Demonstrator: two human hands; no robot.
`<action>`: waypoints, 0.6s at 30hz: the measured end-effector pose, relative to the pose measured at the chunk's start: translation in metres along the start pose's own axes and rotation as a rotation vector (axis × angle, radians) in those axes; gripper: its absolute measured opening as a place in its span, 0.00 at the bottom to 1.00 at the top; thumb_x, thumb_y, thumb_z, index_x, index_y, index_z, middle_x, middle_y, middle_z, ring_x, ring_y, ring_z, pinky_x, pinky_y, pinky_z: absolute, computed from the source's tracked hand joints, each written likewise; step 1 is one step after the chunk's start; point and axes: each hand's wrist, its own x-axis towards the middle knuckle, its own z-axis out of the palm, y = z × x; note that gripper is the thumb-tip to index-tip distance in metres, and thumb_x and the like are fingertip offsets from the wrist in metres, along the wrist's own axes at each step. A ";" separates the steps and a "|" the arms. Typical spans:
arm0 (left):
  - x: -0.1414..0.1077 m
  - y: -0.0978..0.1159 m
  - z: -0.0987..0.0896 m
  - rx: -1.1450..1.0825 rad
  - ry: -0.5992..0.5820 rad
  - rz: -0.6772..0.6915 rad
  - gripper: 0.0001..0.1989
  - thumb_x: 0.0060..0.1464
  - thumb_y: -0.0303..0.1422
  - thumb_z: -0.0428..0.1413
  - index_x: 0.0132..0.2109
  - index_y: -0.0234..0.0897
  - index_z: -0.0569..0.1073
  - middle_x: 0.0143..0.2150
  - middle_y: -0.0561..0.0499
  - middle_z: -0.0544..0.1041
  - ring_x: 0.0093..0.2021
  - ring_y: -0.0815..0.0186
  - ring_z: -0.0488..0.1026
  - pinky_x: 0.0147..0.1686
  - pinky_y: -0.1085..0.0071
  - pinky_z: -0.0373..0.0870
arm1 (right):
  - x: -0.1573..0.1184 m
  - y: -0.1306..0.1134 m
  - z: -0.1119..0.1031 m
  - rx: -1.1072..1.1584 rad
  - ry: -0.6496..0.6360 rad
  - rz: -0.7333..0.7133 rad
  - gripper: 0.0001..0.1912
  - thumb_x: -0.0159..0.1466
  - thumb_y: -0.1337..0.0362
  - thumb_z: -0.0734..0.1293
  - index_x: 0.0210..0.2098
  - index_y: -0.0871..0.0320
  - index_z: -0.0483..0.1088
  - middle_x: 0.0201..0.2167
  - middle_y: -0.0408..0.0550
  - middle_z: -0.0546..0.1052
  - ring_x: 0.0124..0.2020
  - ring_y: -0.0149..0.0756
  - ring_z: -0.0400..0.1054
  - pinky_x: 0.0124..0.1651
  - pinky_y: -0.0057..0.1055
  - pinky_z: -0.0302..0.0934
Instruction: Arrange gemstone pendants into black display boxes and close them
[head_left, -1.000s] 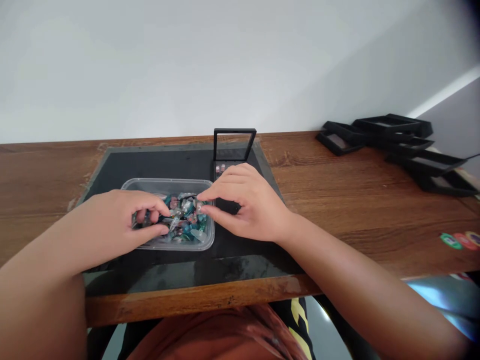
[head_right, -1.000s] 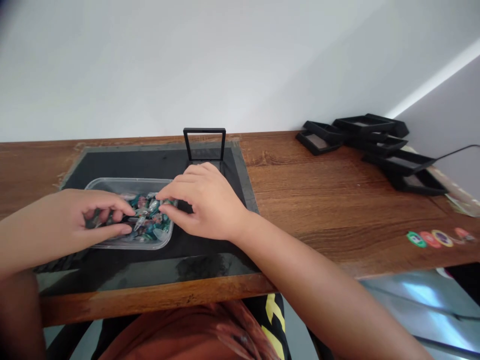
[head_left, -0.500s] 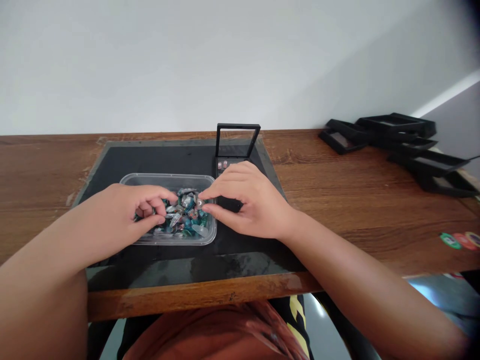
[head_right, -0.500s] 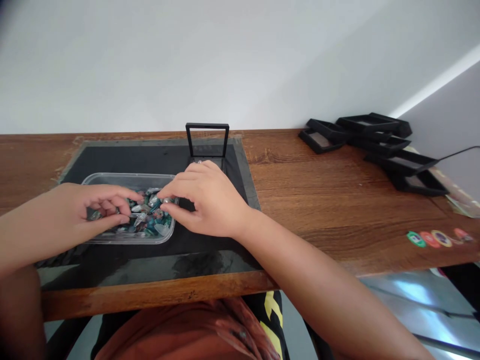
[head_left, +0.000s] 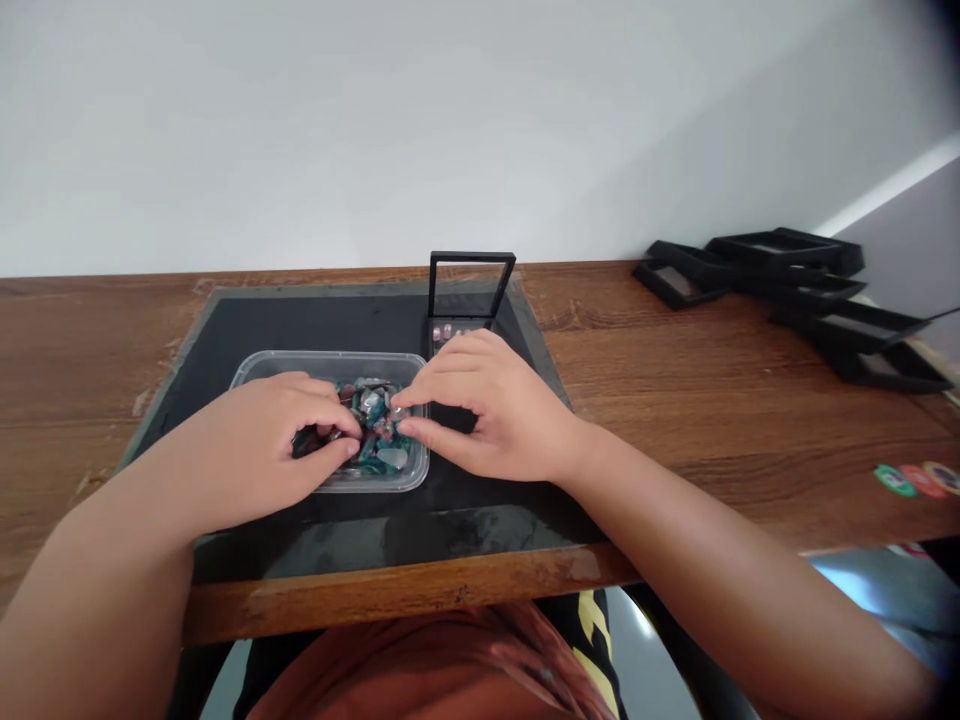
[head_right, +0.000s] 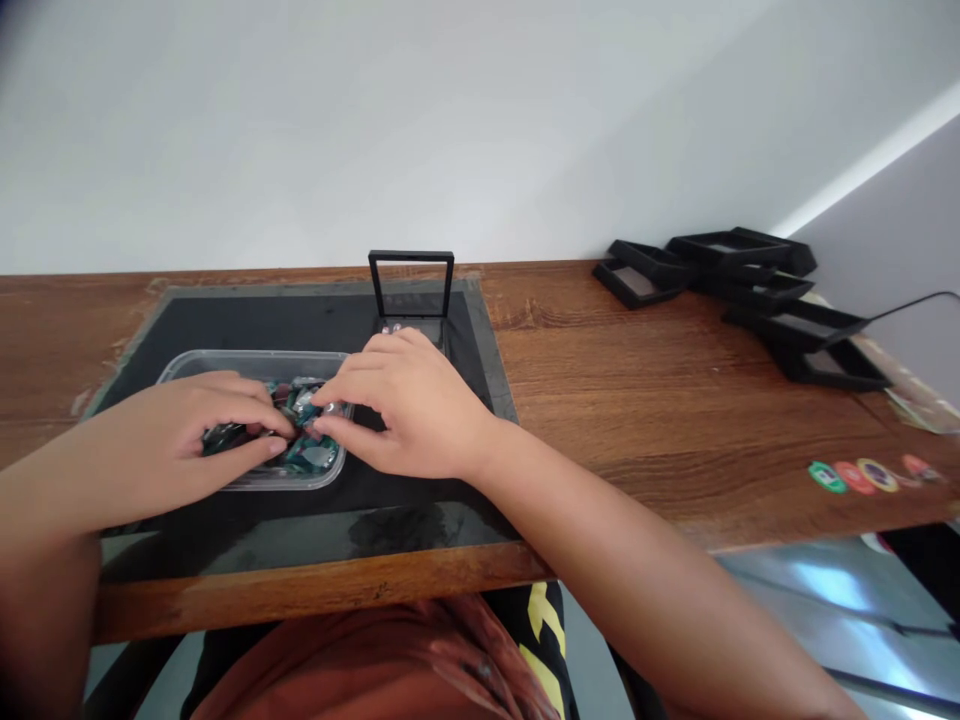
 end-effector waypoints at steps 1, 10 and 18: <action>0.000 -0.002 0.000 0.004 0.002 0.001 0.14 0.64 0.43 0.54 0.42 0.50 0.85 0.41 0.49 0.82 0.40 0.58 0.77 0.41 0.62 0.71 | 0.000 0.000 0.000 0.000 -0.003 0.002 0.11 0.72 0.57 0.69 0.43 0.55 0.81 0.38 0.47 0.85 0.41 0.38 0.75 0.50 0.39 0.57; 0.005 -0.010 0.000 -0.068 -0.082 -0.010 0.13 0.62 0.44 0.56 0.41 0.53 0.86 0.42 0.50 0.83 0.40 0.59 0.77 0.41 0.65 0.70 | 0.000 0.002 0.001 0.015 -0.029 0.003 0.11 0.72 0.57 0.68 0.44 0.55 0.81 0.40 0.47 0.85 0.41 0.38 0.74 0.50 0.39 0.57; 0.002 -0.011 -0.001 -0.046 -0.084 -0.053 0.16 0.65 0.47 0.53 0.36 0.47 0.80 0.36 0.51 0.80 0.37 0.60 0.74 0.37 0.66 0.67 | 0.000 0.002 0.001 0.011 -0.028 0.010 0.12 0.72 0.57 0.68 0.44 0.57 0.81 0.40 0.48 0.85 0.41 0.38 0.75 0.50 0.39 0.58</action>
